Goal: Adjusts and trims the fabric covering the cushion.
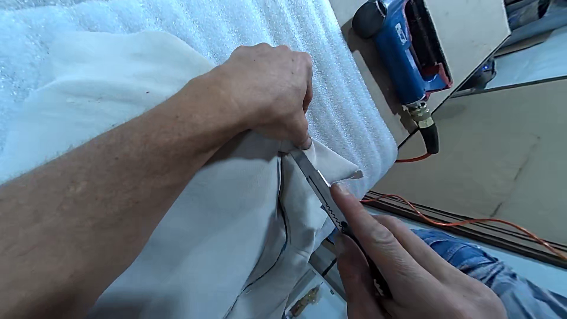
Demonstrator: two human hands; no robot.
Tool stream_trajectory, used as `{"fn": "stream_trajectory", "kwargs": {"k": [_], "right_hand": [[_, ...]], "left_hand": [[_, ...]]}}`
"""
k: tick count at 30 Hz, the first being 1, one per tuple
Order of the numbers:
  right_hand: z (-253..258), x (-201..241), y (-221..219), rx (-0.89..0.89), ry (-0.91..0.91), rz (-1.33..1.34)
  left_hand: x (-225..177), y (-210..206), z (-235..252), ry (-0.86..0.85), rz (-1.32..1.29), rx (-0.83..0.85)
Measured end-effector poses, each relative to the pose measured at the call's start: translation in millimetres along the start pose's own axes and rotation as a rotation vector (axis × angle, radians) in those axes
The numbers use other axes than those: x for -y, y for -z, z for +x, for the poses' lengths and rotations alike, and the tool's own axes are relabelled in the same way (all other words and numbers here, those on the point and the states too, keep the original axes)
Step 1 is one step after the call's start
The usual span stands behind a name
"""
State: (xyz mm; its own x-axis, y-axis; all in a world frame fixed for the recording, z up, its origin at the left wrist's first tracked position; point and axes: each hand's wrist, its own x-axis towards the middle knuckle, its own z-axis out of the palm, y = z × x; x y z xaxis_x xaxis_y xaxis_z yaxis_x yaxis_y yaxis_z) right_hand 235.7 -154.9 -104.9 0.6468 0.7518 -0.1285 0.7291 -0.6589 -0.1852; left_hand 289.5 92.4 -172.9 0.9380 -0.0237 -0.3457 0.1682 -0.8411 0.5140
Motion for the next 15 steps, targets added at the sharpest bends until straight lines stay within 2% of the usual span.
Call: {"fn": "stream_trajectory", "kwargs": {"k": [15], "right_hand": [[15,-9,11,0.099,0.112,-0.114]], "left_hand": [[3,0,-1,-0.005,-0.032,-0.002]]}}
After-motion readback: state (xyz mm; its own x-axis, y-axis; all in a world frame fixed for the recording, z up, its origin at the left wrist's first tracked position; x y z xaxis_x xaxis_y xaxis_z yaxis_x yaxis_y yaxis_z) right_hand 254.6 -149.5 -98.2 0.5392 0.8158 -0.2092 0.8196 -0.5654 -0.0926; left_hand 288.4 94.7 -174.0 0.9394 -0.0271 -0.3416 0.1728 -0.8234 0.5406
